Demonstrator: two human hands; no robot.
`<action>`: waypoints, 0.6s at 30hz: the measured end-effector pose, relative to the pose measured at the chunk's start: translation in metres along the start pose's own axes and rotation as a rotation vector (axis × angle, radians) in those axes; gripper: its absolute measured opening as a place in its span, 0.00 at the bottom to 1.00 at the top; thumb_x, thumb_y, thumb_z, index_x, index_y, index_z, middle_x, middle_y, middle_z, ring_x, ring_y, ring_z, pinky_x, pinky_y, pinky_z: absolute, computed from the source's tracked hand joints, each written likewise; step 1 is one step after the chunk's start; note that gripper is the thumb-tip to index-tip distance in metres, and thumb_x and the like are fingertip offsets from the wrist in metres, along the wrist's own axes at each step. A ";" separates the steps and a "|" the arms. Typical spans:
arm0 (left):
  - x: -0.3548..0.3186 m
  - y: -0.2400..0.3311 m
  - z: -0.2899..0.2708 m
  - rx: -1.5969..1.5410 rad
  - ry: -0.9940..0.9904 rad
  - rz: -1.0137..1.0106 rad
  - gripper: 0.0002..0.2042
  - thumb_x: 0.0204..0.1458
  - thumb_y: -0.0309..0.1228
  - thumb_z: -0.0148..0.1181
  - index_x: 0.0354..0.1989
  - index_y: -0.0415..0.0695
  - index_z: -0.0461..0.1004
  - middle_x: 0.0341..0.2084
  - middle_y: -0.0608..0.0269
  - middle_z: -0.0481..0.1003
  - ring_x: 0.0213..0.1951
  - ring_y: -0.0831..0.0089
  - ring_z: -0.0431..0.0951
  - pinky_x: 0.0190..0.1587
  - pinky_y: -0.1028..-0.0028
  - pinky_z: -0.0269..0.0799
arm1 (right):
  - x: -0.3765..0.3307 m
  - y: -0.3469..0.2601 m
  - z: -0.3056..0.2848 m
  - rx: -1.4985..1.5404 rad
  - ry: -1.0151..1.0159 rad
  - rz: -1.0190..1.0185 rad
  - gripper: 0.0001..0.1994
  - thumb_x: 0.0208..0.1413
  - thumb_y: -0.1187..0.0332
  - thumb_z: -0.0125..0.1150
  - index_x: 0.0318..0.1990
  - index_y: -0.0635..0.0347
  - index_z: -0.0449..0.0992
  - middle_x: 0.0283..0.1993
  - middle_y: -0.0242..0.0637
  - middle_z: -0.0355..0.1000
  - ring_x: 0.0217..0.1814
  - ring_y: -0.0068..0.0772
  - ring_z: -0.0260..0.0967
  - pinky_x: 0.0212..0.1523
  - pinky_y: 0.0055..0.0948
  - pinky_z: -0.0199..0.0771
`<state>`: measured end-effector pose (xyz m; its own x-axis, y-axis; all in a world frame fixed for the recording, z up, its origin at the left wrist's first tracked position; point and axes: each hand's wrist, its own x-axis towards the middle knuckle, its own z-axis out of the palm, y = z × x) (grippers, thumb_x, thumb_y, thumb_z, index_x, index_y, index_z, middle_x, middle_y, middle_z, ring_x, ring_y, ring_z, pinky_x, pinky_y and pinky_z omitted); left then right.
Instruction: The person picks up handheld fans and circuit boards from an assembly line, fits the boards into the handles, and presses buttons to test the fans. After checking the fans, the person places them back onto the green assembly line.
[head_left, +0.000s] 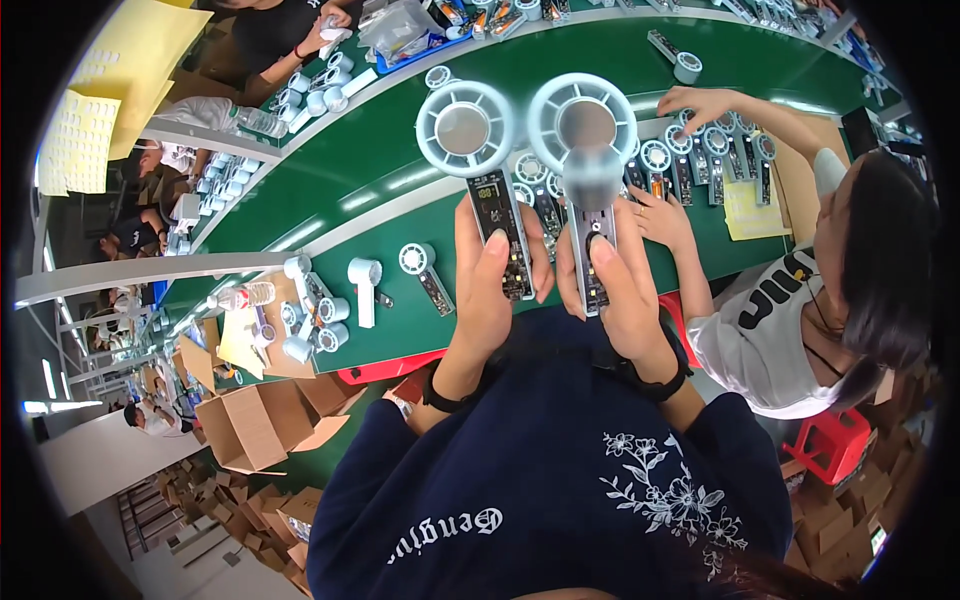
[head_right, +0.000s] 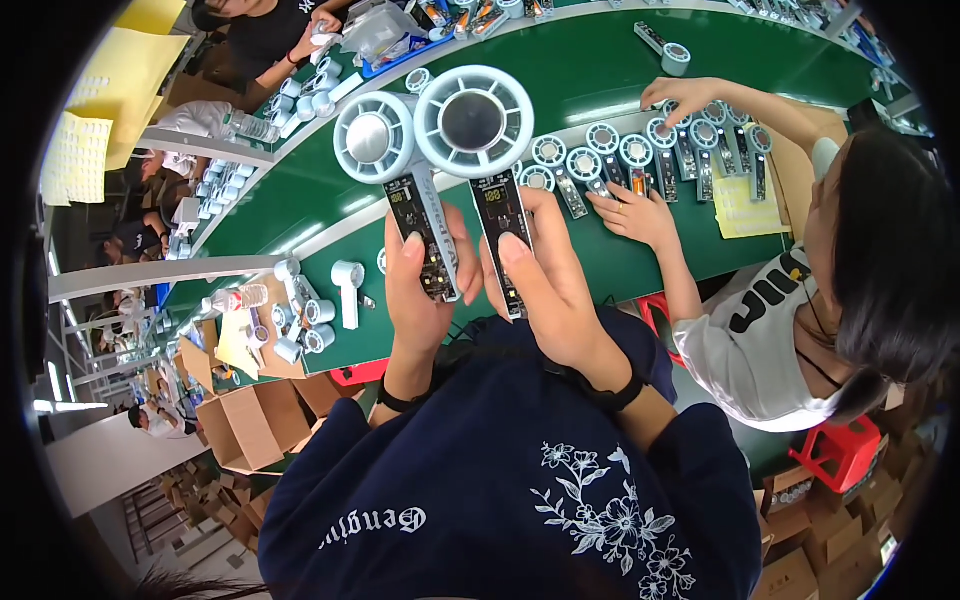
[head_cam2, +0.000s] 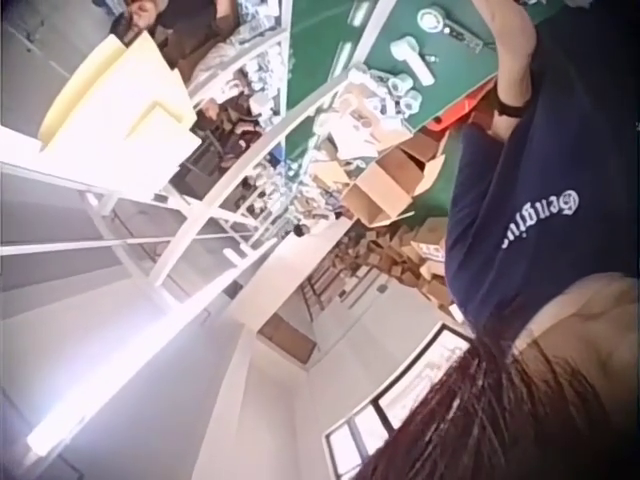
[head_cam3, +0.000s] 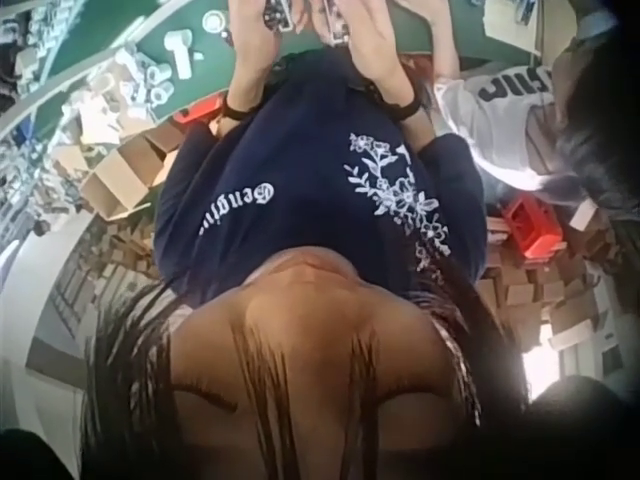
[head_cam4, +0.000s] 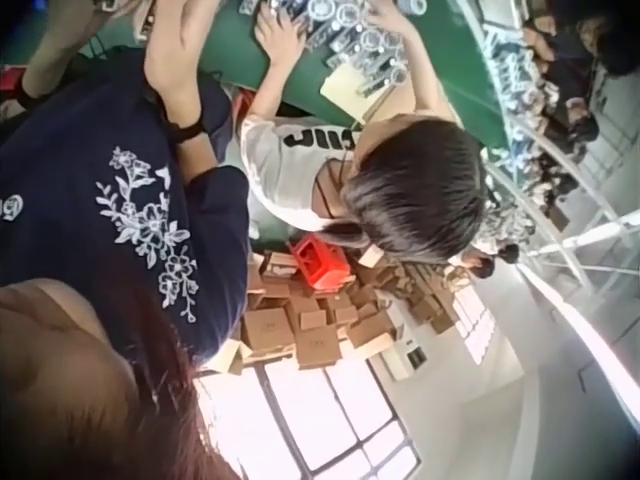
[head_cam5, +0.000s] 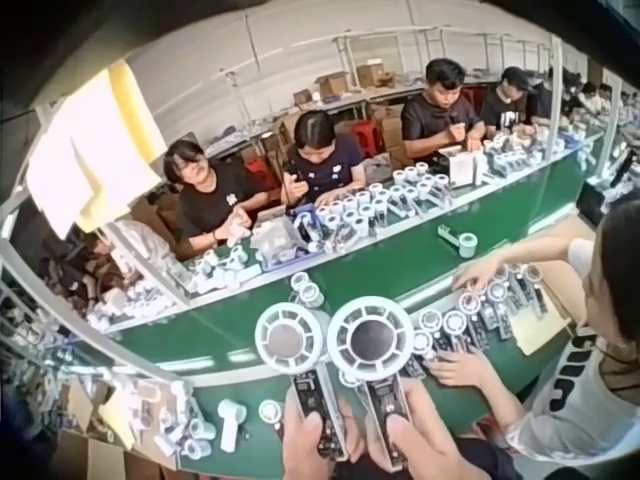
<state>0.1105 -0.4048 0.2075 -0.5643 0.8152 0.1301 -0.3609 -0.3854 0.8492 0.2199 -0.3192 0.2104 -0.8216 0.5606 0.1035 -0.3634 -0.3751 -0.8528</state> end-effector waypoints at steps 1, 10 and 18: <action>0.001 0.000 0.000 0.005 -0.006 0.005 0.20 0.58 0.38 0.43 0.53 0.39 0.50 0.36 0.52 0.65 0.21 0.75 0.69 0.16 0.78 0.65 | 0.000 0.001 0.000 0.009 0.018 0.016 0.23 0.62 0.60 0.39 0.58 0.68 0.51 0.30 0.40 0.64 0.16 0.21 0.56 0.16 0.17 0.56; -0.013 0.000 -0.001 0.061 0.023 0.043 0.23 0.59 0.37 0.42 0.58 0.38 0.47 0.37 0.52 0.66 0.21 0.75 0.69 0.19 0.80 0.64 | -0.005 0.003 0.010 -0.032 -0.004 -0.003 0.24 0.61 0.60 0.40 0.57 0.71 0.50 0.31 0.42 0.64 0.17 0.23 0.58 0.17 0.18 0.58; -0.011 -0.005 -0.004 0.086 0.059 0.030 0.23 0.59 0.37 0.41 0.59 0.37 0.47 0.36 0.54 0.66 0.21 0.76 0.68 0.19 0.81 0.63 | -0.001 0.011 0.009 -0.056 0.018 -0.005 0.22 0.61 0.62 0.39 0.56 0.70 0.51 0.31 0.41 0.64 0.18 0.23 0.59 0.19 0.18 0.59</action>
<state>0.1152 -0.4134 0.1992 -0.6178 0.7759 0.1279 -0.2795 -0.3687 0.8865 0.2132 -0.3304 0.2051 -0.8116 0.5757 0.0989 -0.3417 -0.3305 -0.8798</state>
